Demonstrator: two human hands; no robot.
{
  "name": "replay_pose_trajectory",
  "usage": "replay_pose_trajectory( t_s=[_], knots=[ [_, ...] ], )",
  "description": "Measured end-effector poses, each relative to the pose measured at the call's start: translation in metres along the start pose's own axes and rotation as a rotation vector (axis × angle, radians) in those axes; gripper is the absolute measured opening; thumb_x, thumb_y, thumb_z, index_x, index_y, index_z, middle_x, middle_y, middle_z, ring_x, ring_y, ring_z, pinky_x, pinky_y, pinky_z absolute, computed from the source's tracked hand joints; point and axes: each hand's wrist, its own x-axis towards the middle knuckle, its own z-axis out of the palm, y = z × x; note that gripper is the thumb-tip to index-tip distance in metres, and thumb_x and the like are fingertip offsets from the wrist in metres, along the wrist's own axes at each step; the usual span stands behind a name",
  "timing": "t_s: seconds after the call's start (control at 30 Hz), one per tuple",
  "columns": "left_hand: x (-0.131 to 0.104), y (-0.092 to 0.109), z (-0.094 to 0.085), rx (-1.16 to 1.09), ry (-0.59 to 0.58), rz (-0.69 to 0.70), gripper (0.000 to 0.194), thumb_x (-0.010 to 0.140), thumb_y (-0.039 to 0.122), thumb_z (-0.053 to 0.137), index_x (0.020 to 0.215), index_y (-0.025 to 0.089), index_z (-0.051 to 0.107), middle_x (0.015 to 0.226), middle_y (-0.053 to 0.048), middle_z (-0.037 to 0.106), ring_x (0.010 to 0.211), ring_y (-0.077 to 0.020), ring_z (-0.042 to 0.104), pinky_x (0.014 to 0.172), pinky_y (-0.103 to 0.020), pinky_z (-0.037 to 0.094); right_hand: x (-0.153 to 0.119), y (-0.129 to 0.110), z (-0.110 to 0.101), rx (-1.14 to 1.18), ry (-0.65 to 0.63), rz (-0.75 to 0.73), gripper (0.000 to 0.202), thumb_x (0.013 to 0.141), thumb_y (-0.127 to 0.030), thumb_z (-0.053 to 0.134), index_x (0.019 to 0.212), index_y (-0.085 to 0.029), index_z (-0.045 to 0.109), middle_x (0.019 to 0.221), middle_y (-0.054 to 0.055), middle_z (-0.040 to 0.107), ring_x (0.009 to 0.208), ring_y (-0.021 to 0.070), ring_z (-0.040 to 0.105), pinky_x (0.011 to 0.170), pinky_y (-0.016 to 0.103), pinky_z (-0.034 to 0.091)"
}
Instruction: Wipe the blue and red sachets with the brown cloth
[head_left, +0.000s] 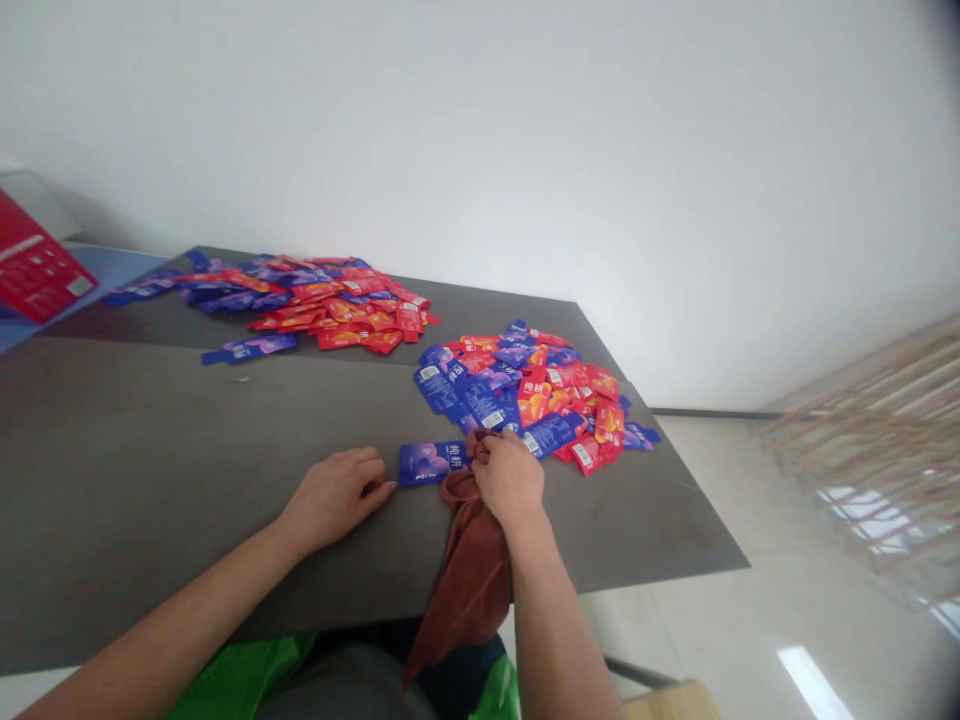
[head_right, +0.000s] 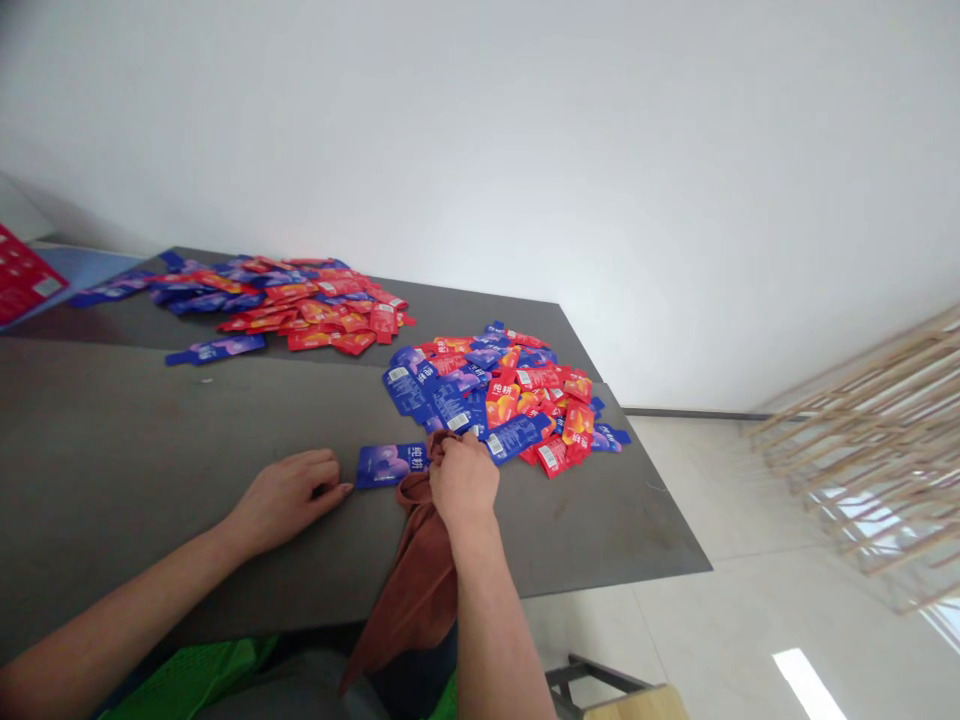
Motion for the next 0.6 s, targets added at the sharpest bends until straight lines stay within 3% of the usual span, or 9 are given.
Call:
replay_pose_trajectory(
  t_s=[0.07,0.2,0.27,0.37,0.43,0.5,0.6],
  knots=[
    [-0.001,-0.001,0.0,-0.005,0.001,0.002,0.03,0.094,0.037,0.052,0.07,0.021,0.054,0.079,-0.001,0.056,0.076,-0.018,0.055,0.067,-0.03,0.036,-0.003,-0.019,0.0,0.008,0.045,-0.015,0.016,0.09,-0.031,0.058,0.1,-0.025,0.069,0.109,0.006,0.062,0.098,0.0187,0.06,0.075,0.026,0.044],
    [-0.002,-0.003,0.001,0.0,0.003,-0.01,0.028,0.092,0.035,0.053,0.068,0.021,0.052,0.078,-0.001,0.056,0.074,-0.0177,0.054,0.065,-0.03,0.035,-0.001,-0.047,0.007,0.059,-0.004,-0.238,0.016,0.091,-0.036,0.059,0.098,-0.026,0.069,0.108,0.005,0.062,0.099,0.0193,0.059,0.074,0.026,0.044],
    [-0.002,-0.003,0.001,-0.003,0.002,-0.008,0.029,0.093,0.036,0.053,0.068,0.021,0.052,0.078,-0.001,0.056,0.075,-0.0178,0.055,0.066,-0.03,0.036,0.003,-0.039,0.01,0.048,-0.038,-0.182,0.016,0.092,-0.034,0.057,0.098,-0.026,0.069,0.107,0.004,0.063,0.097,0.0192,0.06,0.073,0.027,0.045],
    [-0.002,-0.002,0.0,-0.014,0.003,0.004,0.032,0.095,0.04,0.05,0.069,0.021,0.053,0.079,-0.001,0.057,0.078,-0.0179,0.056,0.068,-0.03,0.037,0.007,-0.009,0.007,-0.023,-0.054,0.032,0.017,0.093,-0.032,0.056,0.101,-0.025,0.069,0.11,0.007,0.062,0.096,0.0201,0.062,0.074,0.028,0.046],
    [-0.001,-0.001,0.0,-0.012,-0.001,-0.004,0.033,0.095,0.041,0.049,0.069,0.021,0.053,0.079,-0.001,0.057,0.078,-0.018,0.056,0.067,-0.03,0.037,0.005,0.002,0.0,-0.054,-0.031,0.068,0.018,0.094,-0.032,0.055,0.101,-0.024,0.069,0.111,0.008,0.062,0.097,0.0207,0.061,0.074,0.029,0.046],
    [-0.001,-0.002,0.0,-0.005,-0.009,-0.013,0.035,0.096,0.043,0.049,0.069,0.021,0.053,0.079,-0.001,0.056,0.077,-0.0183,0.055,0.067,-0.03,0.037,0.0,-0.005,-0.005,-0.04,0.028,0.003,0.018,0.094,-0.034,0.056,0.102,-0.024,0.069,0.111,0.008,0.061,0.099,0.0211,0.059,0.076,0.029,0.046],
    [-0.001,-0.005,0.002,-0.001,-0.021,-0.006,0.033,0.096,0.041,0.049,0.07,0.021,0.053,0.079,-0.002,0.056,0.077,-0.0184,0.055,0.067,-0.03,0.037,-0.007,-0.04,0.0,0.021,0.085,-0.184,0.017,0.094,-0.036,0.056,0.101,-0.026,0.067,0.11,0.007,0.06,0.102,0.0212,0.056,0.077,0.029,0.046]
  ],
)
